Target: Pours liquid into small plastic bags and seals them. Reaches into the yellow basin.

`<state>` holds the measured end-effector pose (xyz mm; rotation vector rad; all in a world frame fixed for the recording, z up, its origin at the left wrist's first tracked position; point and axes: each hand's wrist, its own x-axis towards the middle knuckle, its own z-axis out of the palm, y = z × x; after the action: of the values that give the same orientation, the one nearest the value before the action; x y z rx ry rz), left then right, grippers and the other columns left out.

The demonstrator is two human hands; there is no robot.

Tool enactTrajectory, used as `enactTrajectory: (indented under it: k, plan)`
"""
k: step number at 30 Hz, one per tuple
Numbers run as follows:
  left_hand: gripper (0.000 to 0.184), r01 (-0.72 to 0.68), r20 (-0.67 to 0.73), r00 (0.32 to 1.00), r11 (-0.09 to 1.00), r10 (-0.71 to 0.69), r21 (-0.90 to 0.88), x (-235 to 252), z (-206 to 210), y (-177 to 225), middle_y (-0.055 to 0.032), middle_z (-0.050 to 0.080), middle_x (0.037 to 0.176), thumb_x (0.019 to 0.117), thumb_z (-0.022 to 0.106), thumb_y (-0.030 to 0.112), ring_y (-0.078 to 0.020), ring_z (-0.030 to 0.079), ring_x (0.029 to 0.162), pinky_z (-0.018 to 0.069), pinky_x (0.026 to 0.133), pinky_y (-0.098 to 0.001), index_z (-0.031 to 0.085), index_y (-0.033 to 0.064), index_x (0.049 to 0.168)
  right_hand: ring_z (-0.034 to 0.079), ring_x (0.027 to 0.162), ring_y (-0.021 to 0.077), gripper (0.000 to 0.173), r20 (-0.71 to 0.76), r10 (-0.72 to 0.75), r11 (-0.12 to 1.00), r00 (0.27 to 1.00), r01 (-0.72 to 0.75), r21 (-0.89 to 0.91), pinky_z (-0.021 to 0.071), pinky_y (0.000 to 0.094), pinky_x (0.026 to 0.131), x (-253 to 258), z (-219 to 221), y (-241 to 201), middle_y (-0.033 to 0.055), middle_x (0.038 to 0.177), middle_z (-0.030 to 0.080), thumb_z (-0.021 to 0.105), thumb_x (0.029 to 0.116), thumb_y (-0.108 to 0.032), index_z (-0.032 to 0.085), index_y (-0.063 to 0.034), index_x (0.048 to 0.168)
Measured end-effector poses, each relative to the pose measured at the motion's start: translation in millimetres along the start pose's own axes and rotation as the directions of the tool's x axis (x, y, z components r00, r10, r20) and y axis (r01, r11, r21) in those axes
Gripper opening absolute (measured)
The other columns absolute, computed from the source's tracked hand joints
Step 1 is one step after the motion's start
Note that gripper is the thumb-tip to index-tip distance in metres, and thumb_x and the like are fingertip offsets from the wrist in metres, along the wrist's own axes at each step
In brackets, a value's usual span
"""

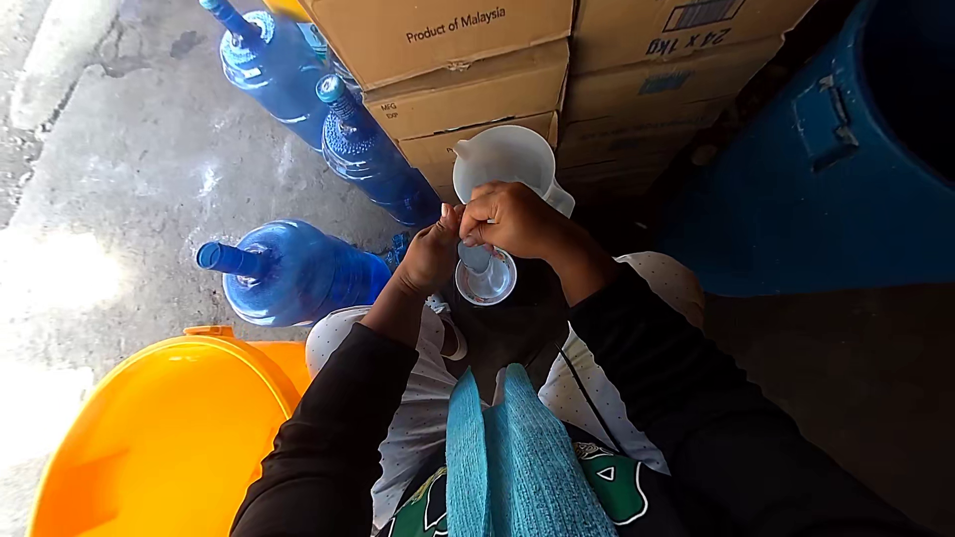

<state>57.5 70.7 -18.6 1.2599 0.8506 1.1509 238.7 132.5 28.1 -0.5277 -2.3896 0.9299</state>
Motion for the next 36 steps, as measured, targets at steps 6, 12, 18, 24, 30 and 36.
enactTrajectory:
  k: [6, 12, 18, 24, 30, 36]
  plan:
    - [0.034, 0.025, -0.08, 0.997, 0.999, -0.021, 0.043, -3, 1, 2, 0.0116, 0.067, 0.114, 0.1103, 0.028, 0.025, 0.0011, 0.059, 0.115, 0.0445, 0.107, -0.0259, 0.061, 0.0189, 0.116, 0.063, 0.075, 0.0083, 0.011, -0.032, 0.107, 0.983, 0.994, -0.101, 0.15, 0.0527, 0.0205, 0.069, 1, -1, -1, 0.0104, 0.089, 0.067, 0.067, 0.0947, -0.003, 0.074, 0.0013, 0.088]
    - [0.033, 0.01, -0.052, 0.999, 0.999, -0.009, 0.031, -7, -8, -2, 0.007, 0.063, 0.12, 0.1071, 0.032, 0.023, -0.0032, 0.057, 0.118, 0.0431, 0.108, -0.0291, 0.058, 0.0119, 0.124, 0.064, 0.072, 0.0068, 0.01, -0.026, 0.194, 0.962, 0.981, -0.185, 0.2, 0.0545, 0.0204, 0.069, 0, 2, -6, 0.0096, 0.087, 0.067, 0.066, 0.0963, -0.003, 0.071, 0.0022, 0.09]
    - [0.032, 0.021, -0.064, 0.998, 0.999, -0.023, -0.037, -8, -7, -1, 0.0092, 0.067, 0.115, 0.1052, 0.034, 0.018, -0.0015, 0.06, 0.114, 0.0455, 0.105, -0.0264, 0.063, 0.0153, 0.118, 0.063, 0.066, 0.0046, 0.009, -0.032, 0.227, 0.945, 0.973, -0.212, 0.25, 0.0542, 0.0206, 0.067, 1, 5, -2, 0.0061, 0.078, 0.067, 0.066, 0.0961, -0.003, 0.07, 0.0021, 0.09]
    - [0.032, 0.006, -0.031, 0.999, 0.999, -0.007, -0.048, -9, -9, -3, 0.0079, 0.068, 0.116, 0.1059, 0.035, 0.019, -0.0031, 0.061, 0.116, 0.0454, 0.107, -0.029, 0.065, 0.0143, 0.119, 0.063, 0.065, 0.004, 0.01, -0.011, 0.254, 0.936, 0.967, -0.243, 0.254, 0.0545, 0.0201, 0.066, 2, 4, -2, 0.0052, 0.076, 0.067, 0.065, 0.0969, -0.004, 0.069, 0.0016, 0.09]
    - [0.032, 0.022, -0.005, 1.0, 0.997, -0.023, -0.08, -10, -11, -3, 0.0068, 0.07, 0.115, 0.1062, 0.036, 0.02, -0.0041, 0.062, 0.115, 0.0468, 0.106, -0.0301, 0.065, 0.014, 0.118, 0.061, 0.064, 0.0029, 0.01, -0.024, 0.241, 0.945, 0.97, -0.228, 0.235, 0.0526, 0.0184, 0.064, 3, 4, -1, 0.0046, 0.074, 0.065, 0.064, 0.0969, -0.003, 0.068, 0.0019, 0.089]
    - [0.034, 0.042, -0.017, 0.999, 0.993, -0.044, -0.115, -12, -7, -1, 0.0062, 0.07, 0.115, 0.105, 0.035, 0.016, -0.0034, 0.062, 0.115, 0.0466, 0.106, -0.0285, 0.067, 0.0145, 0.115, 0.062, 0.064, 0.005, 0.011, -0.021, 0.241, 0.954, 0.97, -0.233, 0.191, 0.0531, 0.0201, 0.064, 2, 3, -1, 0.0064, 0.075, 0.065, 0.064, 0.0976, -0.003, 0.069, 0.0026, 0.09]
